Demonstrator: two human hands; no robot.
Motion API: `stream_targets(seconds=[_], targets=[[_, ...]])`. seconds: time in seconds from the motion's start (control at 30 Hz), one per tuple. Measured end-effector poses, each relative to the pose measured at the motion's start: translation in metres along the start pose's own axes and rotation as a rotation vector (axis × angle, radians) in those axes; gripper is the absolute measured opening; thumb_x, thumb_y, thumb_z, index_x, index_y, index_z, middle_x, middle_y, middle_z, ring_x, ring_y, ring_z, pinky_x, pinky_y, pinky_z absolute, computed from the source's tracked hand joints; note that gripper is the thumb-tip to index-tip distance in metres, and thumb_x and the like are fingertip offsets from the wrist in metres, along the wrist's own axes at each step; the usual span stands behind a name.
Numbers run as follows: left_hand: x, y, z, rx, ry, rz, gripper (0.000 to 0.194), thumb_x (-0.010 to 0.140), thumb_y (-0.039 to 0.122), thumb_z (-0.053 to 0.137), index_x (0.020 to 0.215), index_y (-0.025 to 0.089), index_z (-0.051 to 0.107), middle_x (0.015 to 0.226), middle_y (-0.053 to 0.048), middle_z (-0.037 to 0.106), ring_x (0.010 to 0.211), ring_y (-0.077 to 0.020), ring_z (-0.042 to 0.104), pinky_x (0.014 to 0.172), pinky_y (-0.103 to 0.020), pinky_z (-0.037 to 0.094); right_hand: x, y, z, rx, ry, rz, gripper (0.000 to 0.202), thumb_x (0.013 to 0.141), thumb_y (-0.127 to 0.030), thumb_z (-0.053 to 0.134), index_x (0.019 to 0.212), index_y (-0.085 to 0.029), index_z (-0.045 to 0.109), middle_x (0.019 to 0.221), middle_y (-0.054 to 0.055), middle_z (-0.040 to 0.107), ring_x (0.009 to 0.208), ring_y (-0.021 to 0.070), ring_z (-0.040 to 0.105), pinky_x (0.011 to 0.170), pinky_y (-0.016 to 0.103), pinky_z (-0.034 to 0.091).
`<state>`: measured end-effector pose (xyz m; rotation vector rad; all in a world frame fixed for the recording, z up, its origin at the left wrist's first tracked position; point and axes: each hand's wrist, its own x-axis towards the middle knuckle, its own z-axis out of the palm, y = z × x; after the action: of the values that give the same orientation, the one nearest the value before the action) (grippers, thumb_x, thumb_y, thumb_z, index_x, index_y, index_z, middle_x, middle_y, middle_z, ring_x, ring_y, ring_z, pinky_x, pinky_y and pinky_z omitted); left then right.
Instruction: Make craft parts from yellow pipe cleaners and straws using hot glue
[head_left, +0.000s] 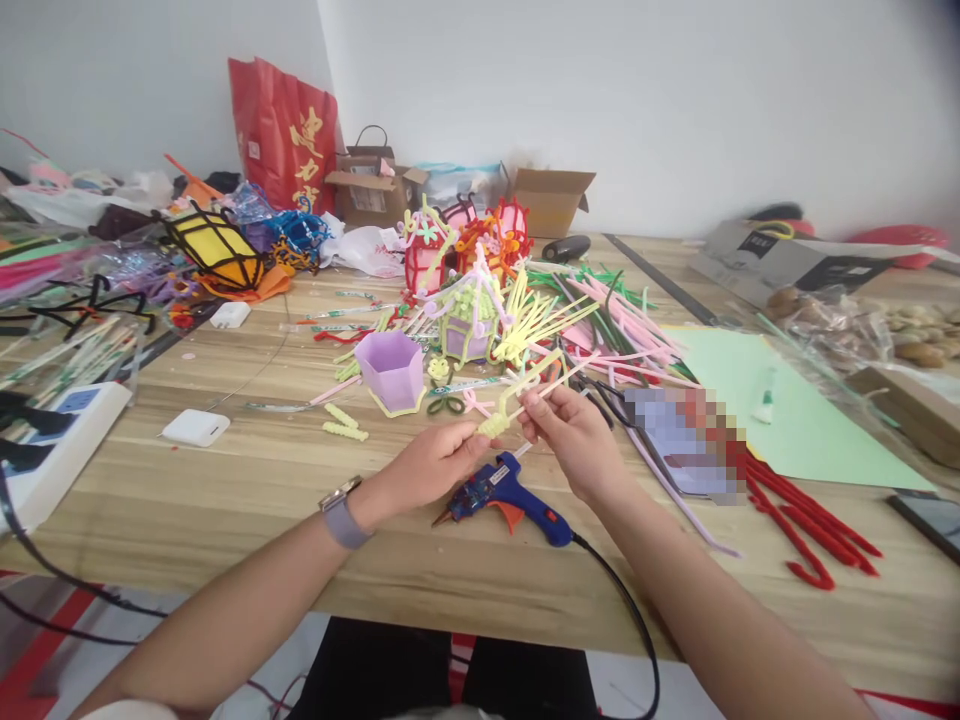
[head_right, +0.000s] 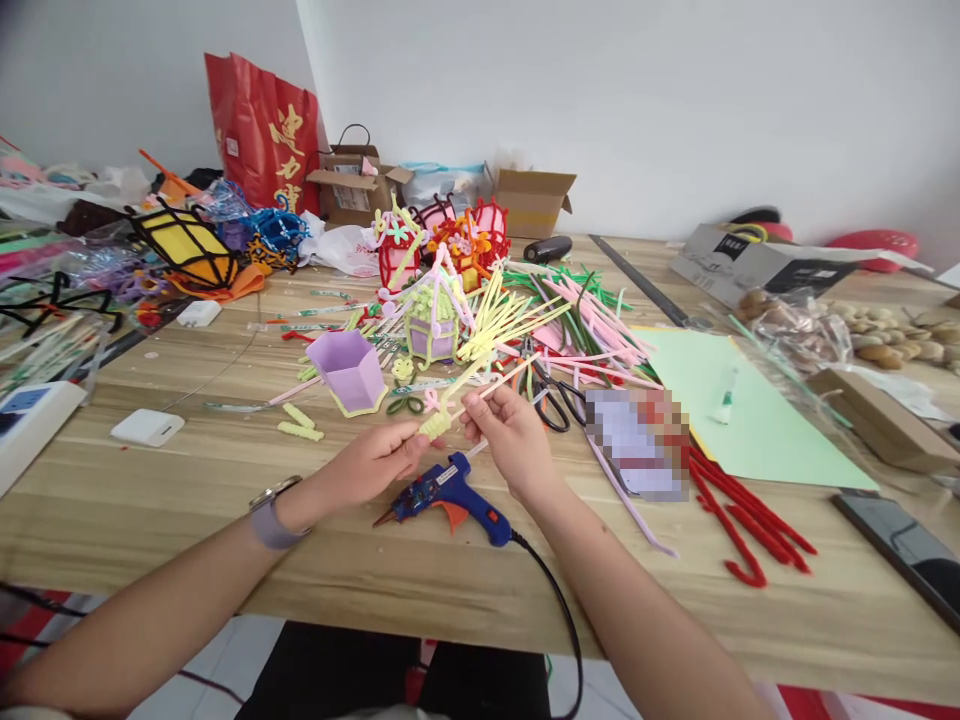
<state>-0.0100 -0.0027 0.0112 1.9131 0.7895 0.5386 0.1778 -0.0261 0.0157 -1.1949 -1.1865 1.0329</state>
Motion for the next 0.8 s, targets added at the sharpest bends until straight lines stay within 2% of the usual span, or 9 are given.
stream_targets(seconds=[0.07,0.17,0.23,0.3,0.33,0.43,0.5,0.63,0.8], targets=[[-0.001,0.002,-0.003,-0.182,-0.094,-0.072,0.042,0.093,0.053,0.038,0.085,0.017,0.056,0.059,0.003,0.052,0.055,-0.0116,0.048,0.057,-0.024,0.036,0.002,-0.003,0.001,-0.020,-0.008,-0.048,0.039,0.074,-0.056,0.069,0.073,-0.019,0.057,0.062,-0.003,0.057,0.053,0.0091,0.049,0.052,0.024,0.040],[-0.001,0.003,-0.007,-0.447,-0.218,-0.156,0.042,0.088,0.057,0.049,0.091,0.016,0.056,0.061,0.000,0.061,0.055,-0.0119,0.054,0.055,-0.024,0.037,0.011,-0.011,0.004,-0.089,-0.089,-0.085,0.039,0.075,-0.056,0.068,0.074,-0.019,0.057,0.061,-0.003,0.056,0.052,0.0090,0.048,0.051,0.024,0.040],[-0.001,0.002,-0.009,-0.601,-0.244,-0.174,0.041,0.085,0.056,0.056,0.094,0.016,0.055,0.065,-0.004,0.067,0.058,-0.0134,0.059,0.056,-0.025,0.038,0.018,-0.016,0.006,-0.136,-0.158,-0.091,0.038,0.079,-0.055,0.063,0.081,-0.018,0.060,0.062,-0.002,0.057,0.053,0.0101,0.050,0.052,0.025,0.042],[0.001,-0.001,-0.010,-0.759,-0.182,-0.170,0.036,0.084,0.050,0.061,0.091,0.016,0.055,0.073,-0.007,0.071,0.066,-0.0155,0.065,0.061,-0.025,0.041,0.021,-0.017,0.009,-0.217,-0.155,-0.172,0.040,0.083,-0.055,0.059,0.097,-0.017,0.061,0.072,0.001,0.061,0.060,0.0131,0.056,0.057,0.027,0.046],[0.003,-0.003,-0.010,-0.837,-0.116,-0.161,0.033,0.084,0.047,0.063,0.089,0.016,0.055,0.077,-0.008,0.072,0.071,-0.0165,0.066,0.063,-0.025,0.043,0.021,-0.017,0.011,-0.292,-0.133,-0.261,0.045,0.083,-0.055,0.059,0.108,-0.017,0.059,0.081,0.004,0.064,0.067,0.0158,0.059,0.061,0.030,0.048],[0.007,-0.009,-0.008,-1.015,0.078,-0.115,0.026,0.083,0.040,0.066,0.088,0.015,0.058,0.086,-0.008,0.071,0.084,-0.0183,0.067,0.064,-0.024,0.045,0.012,-0.010,0.018,-0.665,-0.067,-0.644,0.071,0.077,-0.053,0.068,0.134,-0.018,0.044,0.112,0.014,0.061,0.099,0.0266,0.059,0.081,0.042,0.048],[0.009,-0.011,-0.004,-1.069,0.126,-0.088,0.026,0.081,0.039,0.068,0.085,0.016,0.059,0.087,-0.007,0.070,0.086,-0.0190,0.066,0.062,-0.024,0.045,0.005,-0.006,0.022,-0.916,-0.054,-0.837,0.077,0.078,-0.050,0.069,0.141,-0.018,0.037,0.123,0.018,0.057,0.110,0.0313,0.054,0.089,0.047,0.044],[0.008,-0.008,0.008,-1.097,0.155,-0.047,0.027,0.080,0.041,0.070,0.087,0.016,0.061,0.085,-0.003,0.067,0.086,-0.0166,0.065,0.070,-0.025,0.046,-0.003,-0.005,0.022,-1.189,0.016,-1.019,0.064,0.085,-0.044,0.064,0.137,-0.016,0.040,0.118,0.017,0.061,0.105,0.0306,0.056,0.086,0.044,0.042],[0.004,0.000,0.018,-1.061,0.159,-0.014,0.030,0.083,0.046,0.065,0.091,0.017,0.061,0.089,-0.006,0.069,0.093,-0.0200,0.065,0.078,-0.029,0.046,-0.002,-0.013,0.016,-1.280,0.065,-1.192,0.045,0.088,-0.039,0.060,0.126,-0.016,0.048,0.102,0.011,0.068,0.093,0.0244,0.060,0.087,0.039,0.038]])
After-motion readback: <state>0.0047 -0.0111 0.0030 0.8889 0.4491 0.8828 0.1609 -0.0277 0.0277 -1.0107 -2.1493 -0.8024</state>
